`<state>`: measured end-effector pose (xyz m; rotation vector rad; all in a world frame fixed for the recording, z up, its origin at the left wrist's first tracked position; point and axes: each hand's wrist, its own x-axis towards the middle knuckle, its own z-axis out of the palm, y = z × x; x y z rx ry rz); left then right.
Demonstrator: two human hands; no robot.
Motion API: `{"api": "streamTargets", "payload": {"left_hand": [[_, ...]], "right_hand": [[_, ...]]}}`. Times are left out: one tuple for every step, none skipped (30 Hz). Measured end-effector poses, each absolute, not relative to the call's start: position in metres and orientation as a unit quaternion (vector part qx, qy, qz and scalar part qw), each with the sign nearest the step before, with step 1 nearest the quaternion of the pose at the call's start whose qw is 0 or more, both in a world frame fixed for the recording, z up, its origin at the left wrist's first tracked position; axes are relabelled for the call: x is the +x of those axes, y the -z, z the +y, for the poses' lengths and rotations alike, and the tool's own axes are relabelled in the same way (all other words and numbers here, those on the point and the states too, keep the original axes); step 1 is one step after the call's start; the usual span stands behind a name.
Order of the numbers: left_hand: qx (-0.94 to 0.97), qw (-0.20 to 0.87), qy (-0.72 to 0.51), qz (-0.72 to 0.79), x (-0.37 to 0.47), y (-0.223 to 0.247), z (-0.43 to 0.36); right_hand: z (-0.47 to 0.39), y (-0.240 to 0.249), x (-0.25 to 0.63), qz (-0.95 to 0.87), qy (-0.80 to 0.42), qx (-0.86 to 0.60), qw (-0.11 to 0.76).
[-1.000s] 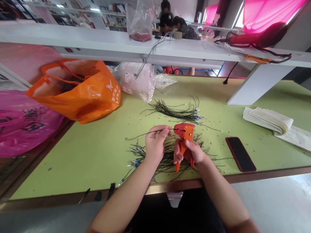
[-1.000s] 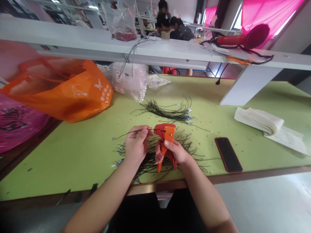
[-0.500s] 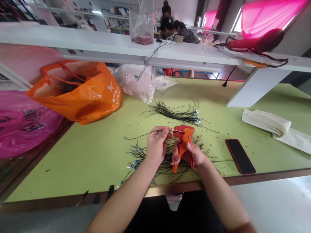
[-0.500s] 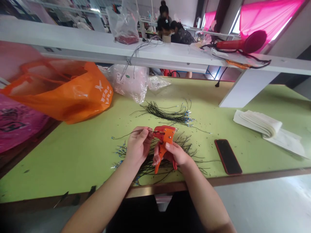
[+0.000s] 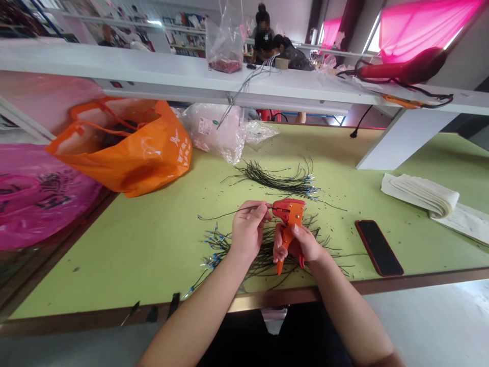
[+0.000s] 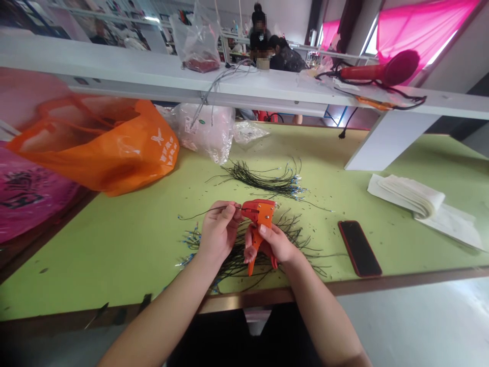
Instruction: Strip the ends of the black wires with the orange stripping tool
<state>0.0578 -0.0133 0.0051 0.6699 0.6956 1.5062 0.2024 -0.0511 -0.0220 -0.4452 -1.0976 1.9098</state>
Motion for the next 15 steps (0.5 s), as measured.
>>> {"api": "streamTargets", "payload": {"left_hand": [[0.292, 0.626, -0.657, 0.303, 0.0577, -0.0051, -0.0133], [0.292, 0.626, -0.657, 0.302, 0.0576, -0.0049, -0.0133], [0.292, 0.625, -0.658, 0.301, 0.0575, -0.0046, -0.0133], [0.293, 0.624, -0.66, 0.3, 0.0574, -0.0042, -0.0132], [0.294, 0.622, -0.66, 0.3, 0.0573, -0.0037, -0.0132], [0.297, 0.621, -0.661, 0.3, 0.0572, -0.0032, -0.0131], [0.298, 0.619, -0.662, 0.299, 0.0572, -0.0027, -0.013], [0.298, 0.619, -0.662, 0.299, 0.0574, -0.0024, -0.013], [0.297, 0.618, -0.663, 0.299, 0.0576, -0.0024, -0.013], [0.293, 0.617, -0.665, 0.3, 0.0579, -0.0026, -0.0131], [0.289, 0.617, -0.667, 0.301, 0.0583, -0.0032, -0.0132], [0.285, 0.616, -0.669, 0.302, 0.0588, -0.004, -0.0135], [0.282, 0.615, -0.672, 0.301, 0.0592, -0.0051, -0.0138], [0.282, 0.612, -0.676, 0.299, 0.0596, -0.0063, -0.0141], [0.282, 0.605, -0.683, 0.294, 0.0599, -0.0075, -0.0144]], "right_hand": [[-0.051, 0.0219, 0.2024, -0.442, -0.766, -0.175, 0.433], [-0.051, 0.0217, 0.2023, -0.443, -0.766, -0.172, 0.433], [-0.0511, 0.0216, 0.2022, -0.444, -0.765, -0.171, 0.434], [-0.0513, 0.0216, 0.202, -0.445, -0.764, -0.17, 0.435], [-0.0515, 0.0216, 0.2018, -0.445, -0.764, -0.169, 0.435], [-0.0518, 0.0219, 0.2015, -0.445, -0.764, -0.169, 0.435], [-0.052, 0.0222, 0.2011, -0.444, -0.765, -0.169, 0.436], [-0.0522, 0.0226, 0.2006, -0.441, -0.765, -0.168, 0.438], [-0.0524, 0.023, 0.2001, -0.439, -0.765, -0.169, 0.439], [-0.0525, 0.0234, 0.1995, -0.437, -0.765, -0.171, 0.44], [-0.0526, 0.0237, 0.1988, -0.435, -0.765, -0.174, 0.442], [-0.0527, 0.0239, 0.1983, -0.434, -0.764, -0.179, 0.443], [-0.0529, 0.0239, 0.1977, -0.432, -0.762, -0.185, 0.444], [-0.0531, 0.0238, 0.1972, -0.431, -0.76, -0.19, 0.448], [-0.0534, 0.0235, 0.1967, -0.432, -0.757, -0.193, 0.45]]}}
